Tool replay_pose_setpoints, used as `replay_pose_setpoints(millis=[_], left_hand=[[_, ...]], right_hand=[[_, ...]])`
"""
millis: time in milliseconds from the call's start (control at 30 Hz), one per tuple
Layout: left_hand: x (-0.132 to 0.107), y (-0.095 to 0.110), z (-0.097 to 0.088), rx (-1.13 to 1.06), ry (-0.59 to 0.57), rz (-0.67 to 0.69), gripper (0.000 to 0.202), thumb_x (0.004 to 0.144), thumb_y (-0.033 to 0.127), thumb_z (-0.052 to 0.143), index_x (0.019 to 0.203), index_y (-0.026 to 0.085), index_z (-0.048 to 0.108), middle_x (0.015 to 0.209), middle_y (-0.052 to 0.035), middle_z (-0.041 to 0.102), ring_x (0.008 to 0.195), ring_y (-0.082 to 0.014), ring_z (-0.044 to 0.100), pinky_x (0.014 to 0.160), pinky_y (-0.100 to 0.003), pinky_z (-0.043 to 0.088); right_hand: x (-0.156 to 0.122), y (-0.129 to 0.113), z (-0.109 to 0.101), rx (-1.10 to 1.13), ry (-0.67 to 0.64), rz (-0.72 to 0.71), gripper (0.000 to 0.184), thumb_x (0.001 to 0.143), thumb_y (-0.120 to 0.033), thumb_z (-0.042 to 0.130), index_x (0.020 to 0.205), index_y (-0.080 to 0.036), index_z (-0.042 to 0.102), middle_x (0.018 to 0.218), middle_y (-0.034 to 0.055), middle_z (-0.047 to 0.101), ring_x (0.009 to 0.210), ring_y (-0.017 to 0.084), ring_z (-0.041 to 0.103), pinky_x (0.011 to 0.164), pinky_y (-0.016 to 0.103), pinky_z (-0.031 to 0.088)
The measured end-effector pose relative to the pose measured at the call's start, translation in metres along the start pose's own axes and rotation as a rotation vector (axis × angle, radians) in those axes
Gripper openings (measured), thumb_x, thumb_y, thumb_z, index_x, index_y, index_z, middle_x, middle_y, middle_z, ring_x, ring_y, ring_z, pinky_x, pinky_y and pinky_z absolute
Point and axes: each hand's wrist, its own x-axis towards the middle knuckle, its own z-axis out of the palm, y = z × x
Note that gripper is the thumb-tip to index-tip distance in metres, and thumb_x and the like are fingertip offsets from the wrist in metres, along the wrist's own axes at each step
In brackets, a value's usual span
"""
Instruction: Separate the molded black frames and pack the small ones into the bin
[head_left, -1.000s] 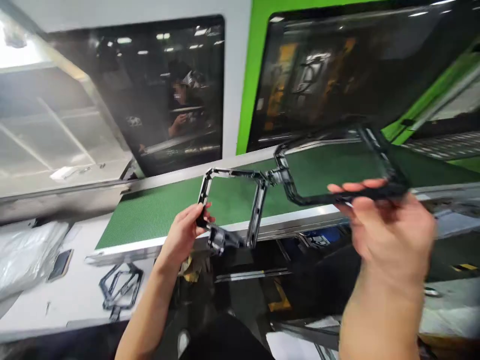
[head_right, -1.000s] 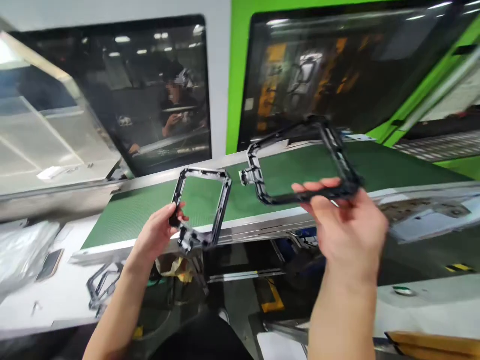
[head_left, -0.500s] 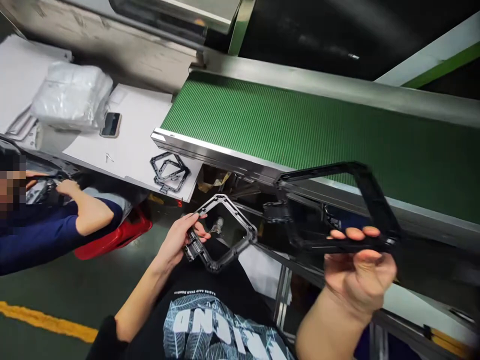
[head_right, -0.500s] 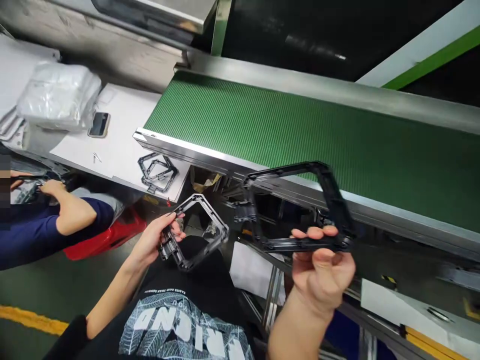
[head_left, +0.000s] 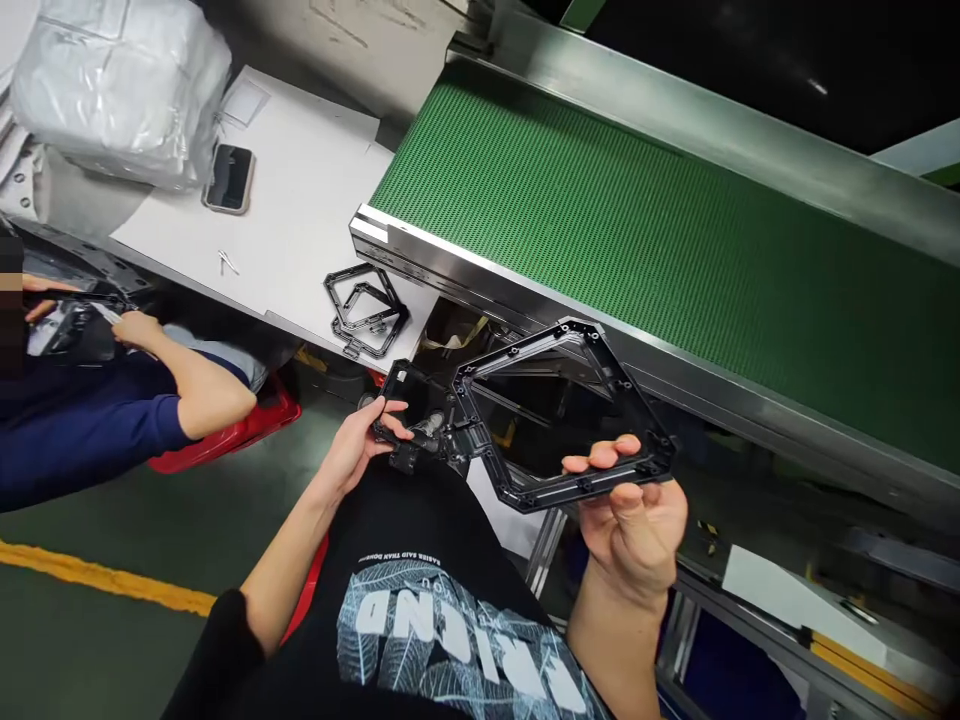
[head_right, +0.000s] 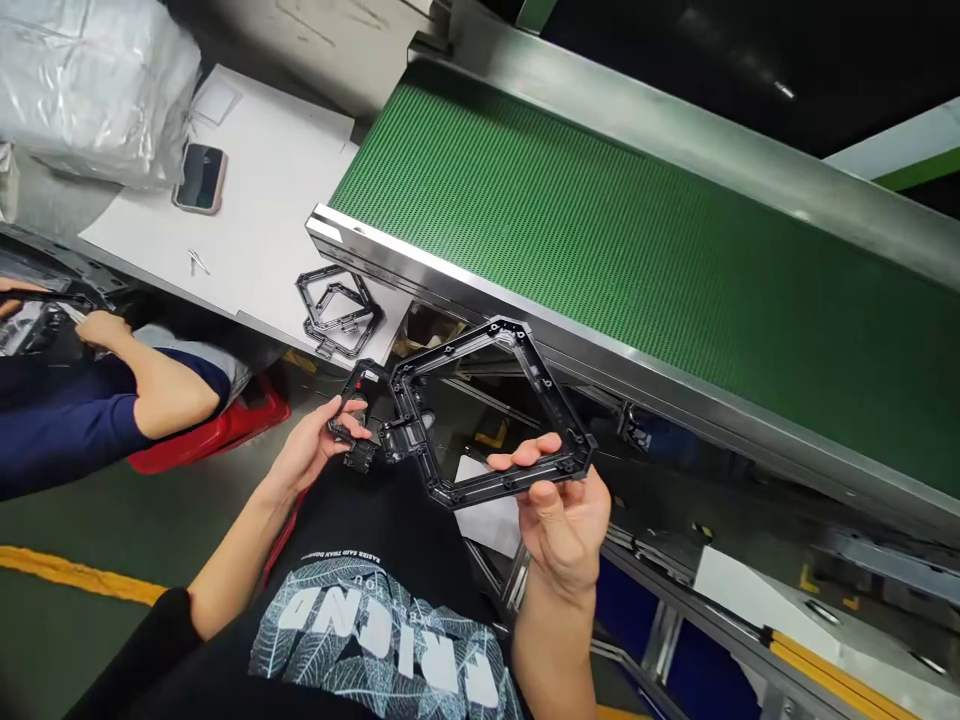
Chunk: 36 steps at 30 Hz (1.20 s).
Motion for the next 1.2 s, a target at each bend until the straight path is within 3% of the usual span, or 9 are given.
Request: replay_pose_setpoints(millis=[133,267,333,433,667,867,1000,1133,1200], left_hand=[[0.001,0.003,0.001,-0.073,-0.097,-0.031,0.058,0.091,0.061,0.081,0.119,0.010,0.082,0.092,-0.0127,0.083,0.088,-0.0256,0.079,0.074,-0.031,0.062],[0.001,0.003,-0.003,-0.079,-0.204,-0.091,0.061,0.092,0.066,0.079,0.121,0.012,0.082,0.113,-0.0190,0.085,0.100,-0.0311,0.082,0.086,-0.037,0.062],[0.000,0.004,-0.006,-0.050,-0.256,-0.089,0.066,0.092,0.071,0.076,0.123,0.013,0.082,0.122,-0.0203,0.083,0.106,-0.0335,0.081,0.094,-0.041,0.061],[-0.001,0.006,-0.011,-0.012,-0.277,-0.037,0.070,0.089,0.074,0.078,0.122,0.013,0.083,0.122,-0.0216,0.083,0.106,-0.0343,0.081,0.099,-0.044,0.059],[-0.007,0.008,-0.010,0.051,-0.332,0.008,0.065,0.080,0.062,0.094,0.125,0.015,0.083,0.117,-0.0185,0.085,0.102,-0.0286,0.079,0.097,-0.039,0.057],[-0.012,0.014,-0.008,0.168,-0.253,0.088,0.065,0.078,0.060,0.096,0.120,0.013,0.082,0.110,-0.0175,0.085,0.105,-0.0291,0.077,0.102,-0.040,0.052],[-0.016,0.021,-0.011,0.331,-0.155,0.180,0.056,0.081,0.058,0.092,0.113,0.014,0.082,0.099,-0.0126,0.084,0.097,-0.0254,0.075,0.097,-0.035,0.050],[-0.010,0.030,-0.016,0.611,0.140,0.399,0.040,0.089,0.054,0.082,0.104,0.017,0.077,0.097,-0.0079,0.081,0.093,-0.0254,0.073,0.089,-0.035,0.050],[0.001,0.039,-0.017,0.831,0.347,0.490,0.034,0.094,0.050,0.076,0.109,0.019,0.076,0.100,-0.0079,0.080,0.095,-0.0279,0.072,0.095,-0.040,0.051]], right_hand=[[0.009,0.012,0.007,0.050,-0.033,0.133,0.049,0.078,-0.057,0.097,0.115,-0.033,0.078,0.093,0.0016,0.075,0.082,0.021,0.081,0.077,0.032,0.072],[0.026,0.047,0.018,0.037,-0.228,0.436,0.070,0.072,-0.063,0.099,0.128,-0.026,0.078,0.103,0.0102,0.082,0.085,0.025,0.082,0.070,0.031,0.070],[0.036,0.068,0.024,0.031,-0.323,0.544,0.074,0.074,-0.061,0.098,0.134,-0.024,0.076,0.113,0.0129,0.083,0.094,0.027,0.082,0.077,0.033,0.071],[0.047,0.098,0.033,0.015,-0.381,0.584,0.073,0.078,-0.061,0.096,0.137,-0.023,0.075,0.121,0.0144,0.083,0.103,0.028,0.082,0.087,0.035,0.071],[0.051,0.154,0.064,0.050,-0.249,0.558,0.081,0.065,-0.060,0.103,0.129,-0.020,0.074,0.112,0.0123,0.084,0.098,0.026,0.083,0.078,0.029,0.070],[0.042,0.183,0.075,0.080,-0.202,0.575,0.075,0.065,-0.058,0.103,0.125,-0.022,0.074,0.113,0.0108,0.084,0.108,0.028,0.082,0.086,0.035,0.072],[0.040,0.194,0.071,0.104,-0.232,0.549,0.068,0.074,-0.059,0.098,0.129,-0.025,0.076,0.126,0.0099,0.081,0.121,0.028,0.078,0.104,0.042,0.069],[0.036,0.204,0.055,0.094,-0.227,0.535,0.063,0.075,-0.061,0.097,0.126,-0.028,0.079,0.129,0.0094,0.080,0.122,0.028,0.077,0.109,0.045,0.067],[0.032,0.210,0.044,0.084,-0.210,0.538,0.062,0.074,-0.062,0.097,0.123,-0.028,0.081,0.126,0.0086,0.081,0.119,0.028,0.078,0.108,0.043,0.068]])
